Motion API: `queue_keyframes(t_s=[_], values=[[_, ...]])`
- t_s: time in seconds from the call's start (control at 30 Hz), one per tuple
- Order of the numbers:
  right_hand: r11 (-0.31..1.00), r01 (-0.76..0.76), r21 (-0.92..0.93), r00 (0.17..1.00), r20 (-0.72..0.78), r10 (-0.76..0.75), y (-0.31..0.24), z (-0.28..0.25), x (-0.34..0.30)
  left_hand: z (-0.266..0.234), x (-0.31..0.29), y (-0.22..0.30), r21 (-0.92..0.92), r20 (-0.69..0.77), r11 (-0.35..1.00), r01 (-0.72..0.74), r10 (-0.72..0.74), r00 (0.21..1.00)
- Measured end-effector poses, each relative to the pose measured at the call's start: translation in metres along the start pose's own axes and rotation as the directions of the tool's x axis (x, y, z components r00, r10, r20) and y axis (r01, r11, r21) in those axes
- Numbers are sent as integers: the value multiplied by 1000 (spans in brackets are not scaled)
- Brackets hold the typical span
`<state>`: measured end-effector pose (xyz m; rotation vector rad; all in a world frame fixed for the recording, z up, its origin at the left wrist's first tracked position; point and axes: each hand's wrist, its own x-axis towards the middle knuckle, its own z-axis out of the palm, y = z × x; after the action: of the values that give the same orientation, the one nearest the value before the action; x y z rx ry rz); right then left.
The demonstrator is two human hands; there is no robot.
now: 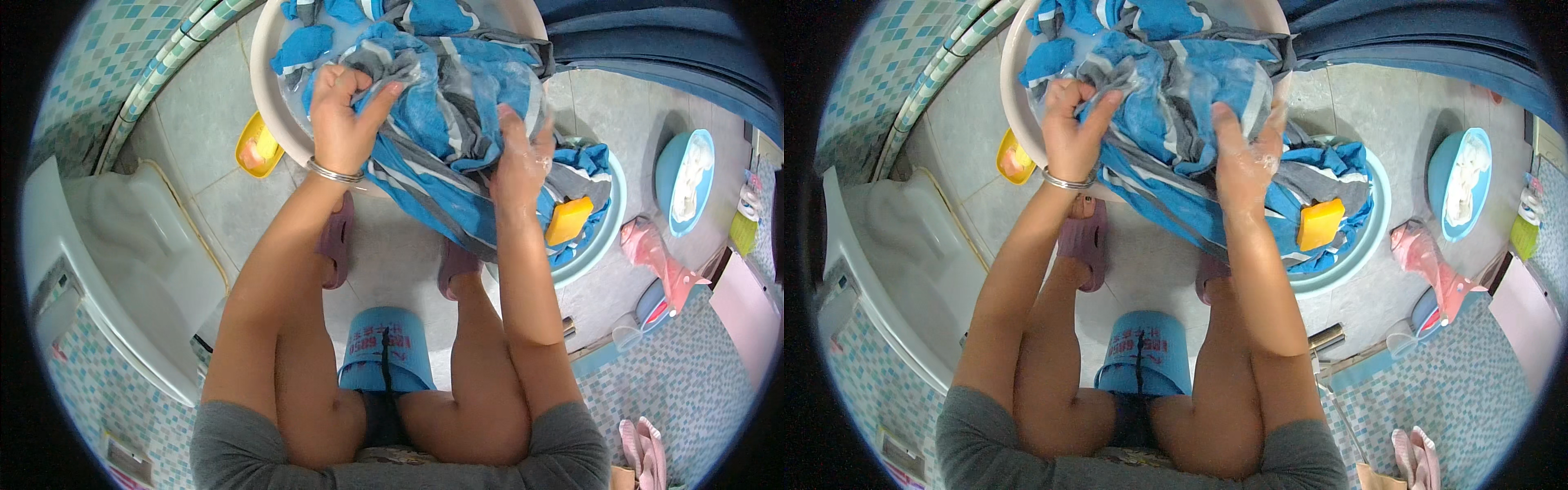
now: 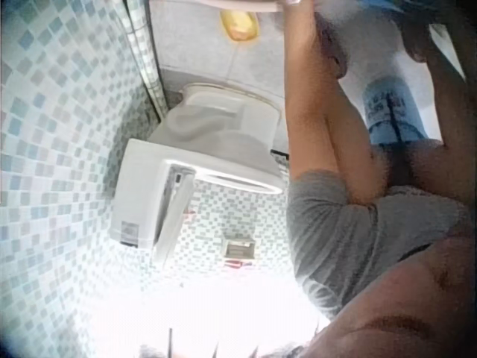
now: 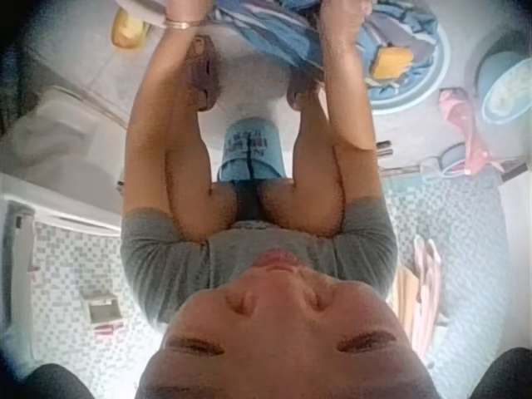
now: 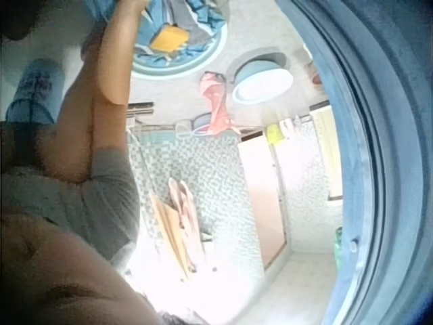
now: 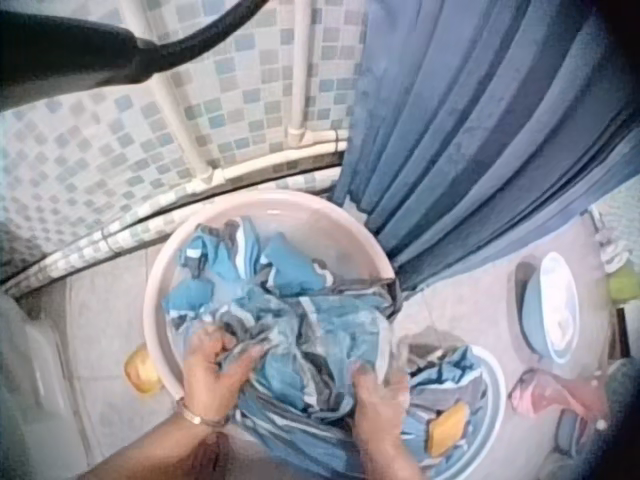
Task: The person sits on a small stool and hand-washes a blue and grey garment in a white basin filled with water. They use a yellow sponge to scrub the fabric, repeatedly submerging and wringing the item to clean it.
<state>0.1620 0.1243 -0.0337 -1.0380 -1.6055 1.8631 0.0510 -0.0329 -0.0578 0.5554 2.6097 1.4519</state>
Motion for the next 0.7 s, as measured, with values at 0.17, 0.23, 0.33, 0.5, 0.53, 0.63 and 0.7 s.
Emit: queue_keyframes(t_s=[0.17,0.23,0.33,0.5,0.53,0.63,0.7], values=[[962,-102,252,992,99,79,-6,14,9,-6,1,45,-158,25,882,-444,453,891],[915,-205,348,978,34,207,-1,23,16,13,-6,66,-170,56,829,-533,548,834],[923,-245,296,961,-55,272,-9,33,2,52,-7,67,-210,-18,887,-411,417,909],[913,-314,261,937,-68,342,-18,44,-17,58,13,40,-340,-40,937,82,-102,994],[855,-339,391,930,3,368,-13,36,-4,55,0,59,-337,-100,940,57,-97,990],[996,-78,52,997,21,77,18,1,19,56,-21,94,-308,-33,939,-151,148,988],[999,37,15,998,53,-38,34,-8,15,59,-23,98,-175,38,927,-331,342,939]])
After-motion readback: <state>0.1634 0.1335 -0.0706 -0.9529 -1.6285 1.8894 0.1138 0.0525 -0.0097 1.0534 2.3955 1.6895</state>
